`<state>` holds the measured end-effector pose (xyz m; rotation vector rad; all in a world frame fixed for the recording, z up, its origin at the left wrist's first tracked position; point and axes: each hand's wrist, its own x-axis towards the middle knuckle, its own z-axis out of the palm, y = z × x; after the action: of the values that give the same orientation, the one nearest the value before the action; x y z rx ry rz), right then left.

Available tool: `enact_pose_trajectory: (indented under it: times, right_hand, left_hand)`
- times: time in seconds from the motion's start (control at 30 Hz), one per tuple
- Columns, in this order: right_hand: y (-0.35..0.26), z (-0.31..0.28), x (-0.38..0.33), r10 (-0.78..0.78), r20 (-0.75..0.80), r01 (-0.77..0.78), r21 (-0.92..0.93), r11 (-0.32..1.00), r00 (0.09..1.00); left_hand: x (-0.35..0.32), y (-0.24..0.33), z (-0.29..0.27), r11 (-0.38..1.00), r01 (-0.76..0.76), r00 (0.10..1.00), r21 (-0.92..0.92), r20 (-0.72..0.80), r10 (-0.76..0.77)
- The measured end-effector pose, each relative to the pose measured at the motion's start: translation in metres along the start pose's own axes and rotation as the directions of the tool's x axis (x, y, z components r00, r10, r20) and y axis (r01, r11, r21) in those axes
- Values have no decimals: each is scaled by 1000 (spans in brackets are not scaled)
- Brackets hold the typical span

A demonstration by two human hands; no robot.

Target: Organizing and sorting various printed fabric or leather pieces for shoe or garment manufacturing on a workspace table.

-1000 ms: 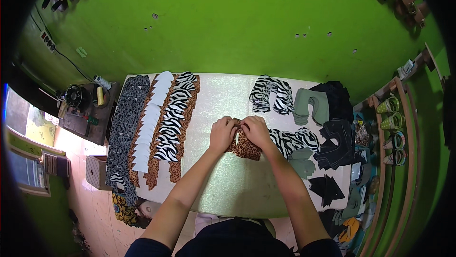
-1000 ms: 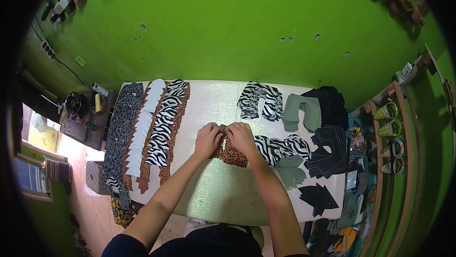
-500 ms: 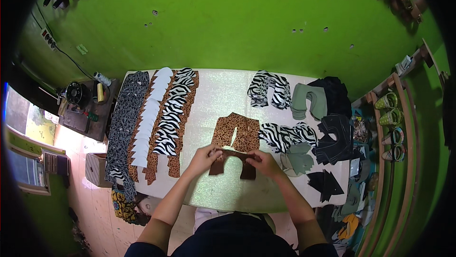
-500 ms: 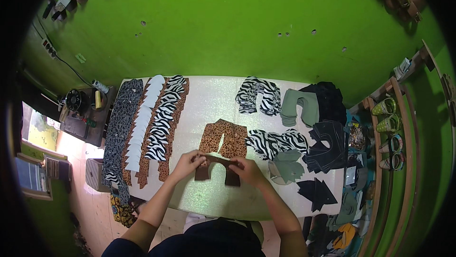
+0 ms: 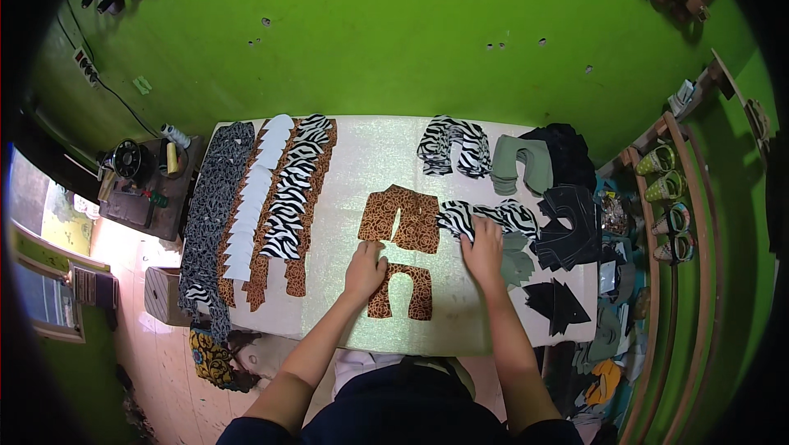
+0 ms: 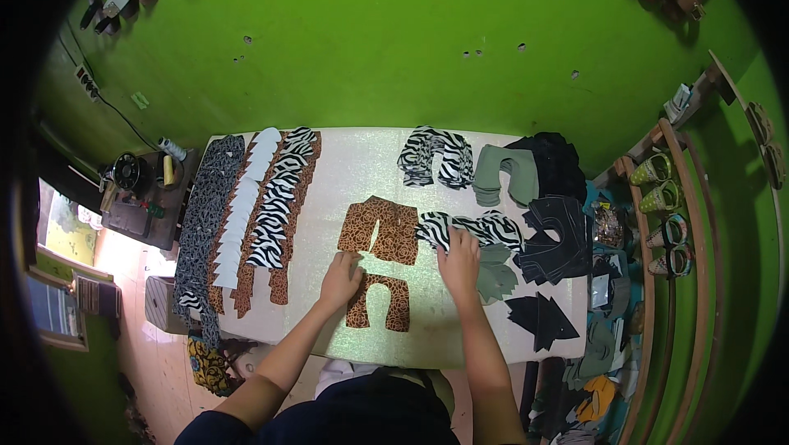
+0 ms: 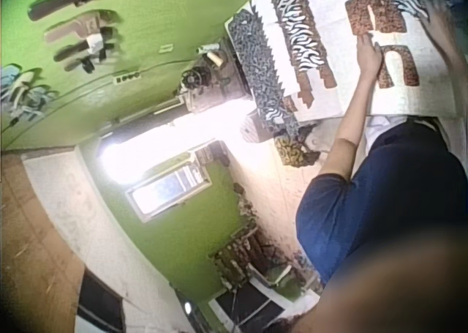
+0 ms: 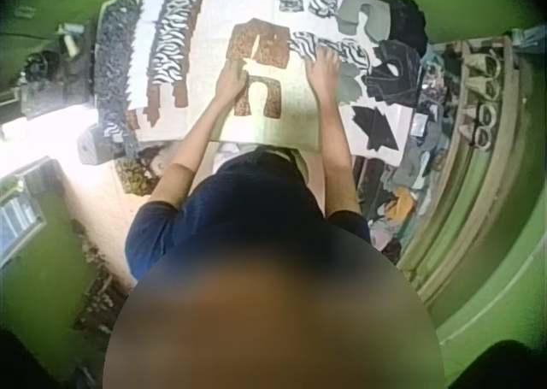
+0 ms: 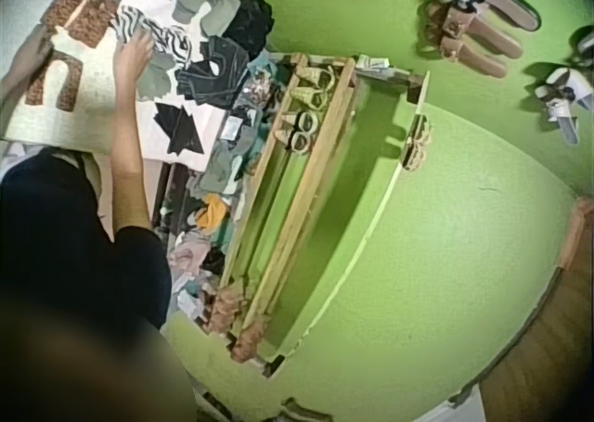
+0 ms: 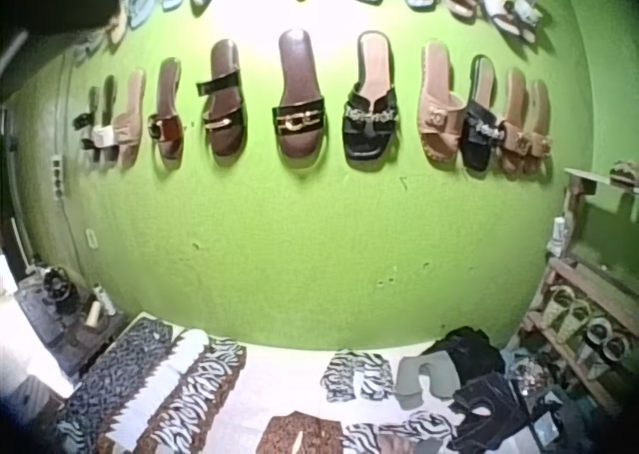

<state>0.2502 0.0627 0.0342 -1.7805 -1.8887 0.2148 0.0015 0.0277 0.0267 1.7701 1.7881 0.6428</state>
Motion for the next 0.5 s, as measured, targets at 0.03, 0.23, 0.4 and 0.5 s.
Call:
enact_pose_trajectory:
  times: [0.03, 0.23, 0.4, 0.5]
  right_hand:
    - [2, -3, 7, 42, -33, -45, -123, 991, 999]
    - [10, -8, 22, 172, 234, -125, -203, 971, 957]
    - [-11, -12, 5, 40, 292, -98, 184, 978, 955]
    - [-43, -19, -7, -88, 552, -166, 392, 905, 829]
  left_hand:
    - [0, 6, -1, 1000, -24, 999, -3, 41, 24]
    - [-11, 32, 1, 995, -68, 987, -78, 141, 79]
    - [-15, 31, -1, 987, -124, 980, -101, 146, 138]
    - [-17, 28, -2, 966, -222, 968, -133, 92, 235]
